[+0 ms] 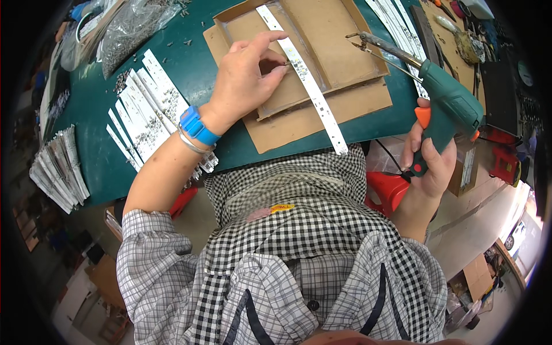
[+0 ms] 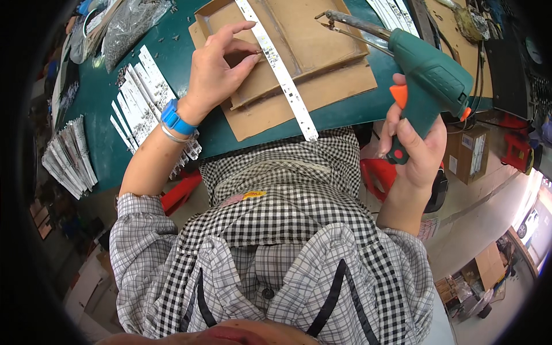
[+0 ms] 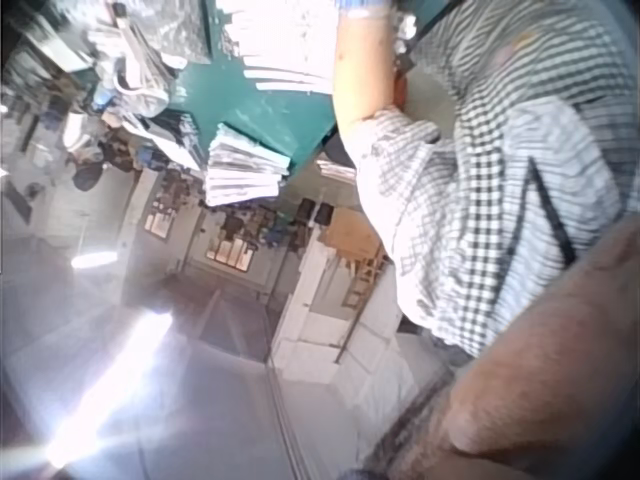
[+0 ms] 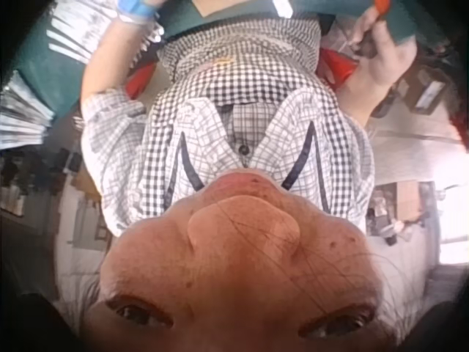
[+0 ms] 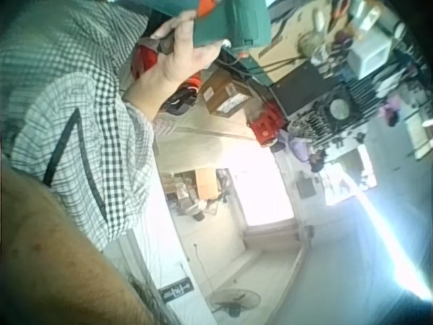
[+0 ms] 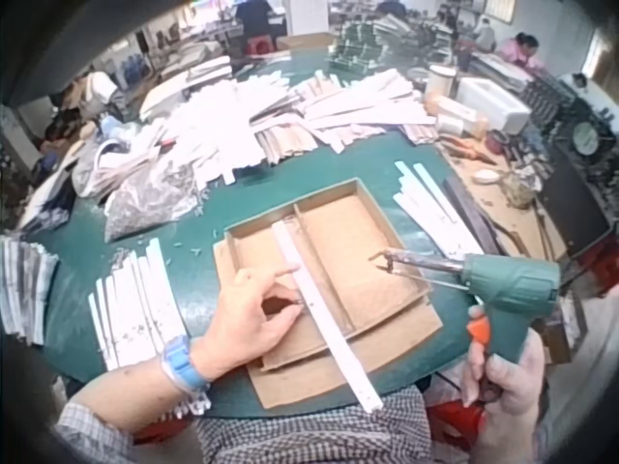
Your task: Applying glue to small components and attaching them to LED strips.
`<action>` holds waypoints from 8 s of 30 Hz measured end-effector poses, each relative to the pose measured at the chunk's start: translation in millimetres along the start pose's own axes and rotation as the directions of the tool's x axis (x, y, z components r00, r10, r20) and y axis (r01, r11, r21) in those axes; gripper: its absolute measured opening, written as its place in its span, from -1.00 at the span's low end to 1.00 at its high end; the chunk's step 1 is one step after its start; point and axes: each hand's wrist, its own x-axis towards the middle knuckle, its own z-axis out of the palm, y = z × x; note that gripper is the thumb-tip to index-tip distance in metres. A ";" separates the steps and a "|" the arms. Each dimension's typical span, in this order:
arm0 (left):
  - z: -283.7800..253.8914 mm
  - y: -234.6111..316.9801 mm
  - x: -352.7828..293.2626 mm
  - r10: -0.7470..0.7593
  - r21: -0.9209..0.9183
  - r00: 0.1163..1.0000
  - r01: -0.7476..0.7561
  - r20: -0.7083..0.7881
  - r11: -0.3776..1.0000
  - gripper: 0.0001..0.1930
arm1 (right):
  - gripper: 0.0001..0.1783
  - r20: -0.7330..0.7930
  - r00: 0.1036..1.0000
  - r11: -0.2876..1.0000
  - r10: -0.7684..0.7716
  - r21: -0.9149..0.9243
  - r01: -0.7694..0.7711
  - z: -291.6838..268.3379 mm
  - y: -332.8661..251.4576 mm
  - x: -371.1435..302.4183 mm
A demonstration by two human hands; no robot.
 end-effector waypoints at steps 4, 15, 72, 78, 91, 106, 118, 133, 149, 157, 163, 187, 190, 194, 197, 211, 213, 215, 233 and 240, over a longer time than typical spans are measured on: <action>-11.5 4.9 1.5 0.010 0.056 1.000 -0.011 0.023 0.998 -0.52 | -0.21 -0.023 0.997 0.994 -0.070 0.077 0.072 -8.4 -7.2 -8.9; -0.8 97.8 -3.4 0.551 -0.035 0.652 -0.629 0.521 0.777 -0.61 | -0.43 -0.316 0.688 0.632 -0.653 -0.728 0.266 -60.4 12.6 -2.4; -135.1 -59.8 -14.7 -0.174 0.433 0.985 0.161 -0.011 0.887 -0.80 | -0.62 0.427 0.585 0.140 -0.689 -0.714 0.686 75.4 74.2 16.0; -106.7 -115.4 13.4 -0.357 0.386 0.933 0.348 -0.052 0.854 -0.73 | -0.69 0.350 0.804 0.336 -0.480 -0.773 0.537 52.9 64.1 1.0; -98.6 -92.8 15.2 -0.355 0.350 0.935 0.337 -0.013 0.874 -0.86 | -0.47 0.038 0.883 0.715 -0.469 -0.571 0.404 49.6 15.5 21.2; -91.4 -124.8 41.3 -0.226 0.255 0.970 0.240 -0.084 0.937 -0.80 | -0.60 -0.178 0.912 0.875 -0.370 -0.395 0.278 51.0 -35.2 56.5; -94.3 -120.6 58.7 -0.245 0.412 0.964 0.180 0.109 0.893 -0.85 | -0.50 -0.097 0.973 0.910 -0.208 -0.383 0.157 46.9 -1.0 48.3; -58.4 40.5 17.9 -0.226 -0.673 0.957 0.289 0.182 0.681 -0.85 | -0.69 0.032 0.992 0.987 -0.123 -0.099 0.126 77.7 1.1 50.9; -17.7 86.6 -10.2 -0.300 -0.854 0.906 0.393 0.297 0.342 -0.84 | -0.68 0.160 0.934 0.916 -0.320 -0.201 0.348 83.4 23.5 39.4; -14.5 89.3 -11.3 -0.227 -0.775 0.967 0.232 0.117 0.588 -0.88 | -0.77 0.170 0.918 0.899 -0.359 -0.201 0.389 80.0 28.2 40.0; -20.3 89.5 -12.0 -0.060 -0.592 0.997 0.078 0.049 0.802 -0.85 | -0.66 0.207 0.921 0.910 -0.331 -0.186 0.369 74.6 32.9 40.5; -23.5 22.7 15.9 -0.085 -0.074 0.994 0.090 0.069 0.993 -0.85 | -0.72 0.043 0.978 0.978 -0.203 -0.043 0.205 72.1 45.1 50.2; -17.5 13.5 16.8 -0.008 -0.005 0.998 0.009 0.061 1.000 -0.85 | -0.70 0.095 0.969 0.969 -0.228 -0.077 0.236 68.5 53.0 53.2; -10.0 7.1 15.1 0.027 0.022 0.997 -0.029 0.067 0.999 -0.86 | -0.69 0.085 0.977 0.979 -0.196 -0.042 0.200 71.4 63.5 53.8; -6.1 5.8 14.6 0.012 0.012 0.997 -0.013 0.071 1.000 -0.87 | -0.67 0.081 0.981 0.984 -0.178 -0.005 0.179 71.5 69.0 54.2; -3.8 4.5 12.0 0.053 0.023 0.997 -0.054 0.048 0.998 -0.86 | -0.38 0.060 0.994 0.955 -0.090 -0.278 0.103 69.5 79.5 56.9; -3.6 4.2 12.3 0.055 0.026 0.997 -0.056 0.045 0.998 -0.85 | -0.38 0.062 0.995 0.951 -0.081 -0.294 0.096 68.6 79.8 56.9; -2.9 2.7 12.3 0.071 0.028 0.997 -0.072 0.035 0.997 -0.85 | -0.38 0.063 0.995 0.947 -0.082 -0.305 0.097 68.4 80.3 56.8; 0.5 -0.8 11.3 0.190 0.065 0.982 -0.189 -0.014 0.980 -0.86 | -0.38 0.068 0.992 0.943 -0.103 -0.310 0.119 67.8 79.5 56.5; 1.7 0.0 11.1 0.212 0.082 0.977 -0.209 -0.026 0.975 -0.86 | -0.41 0.078 0.990 0.938 -0.118 -0.319 0.137 67.5 77.9 56.5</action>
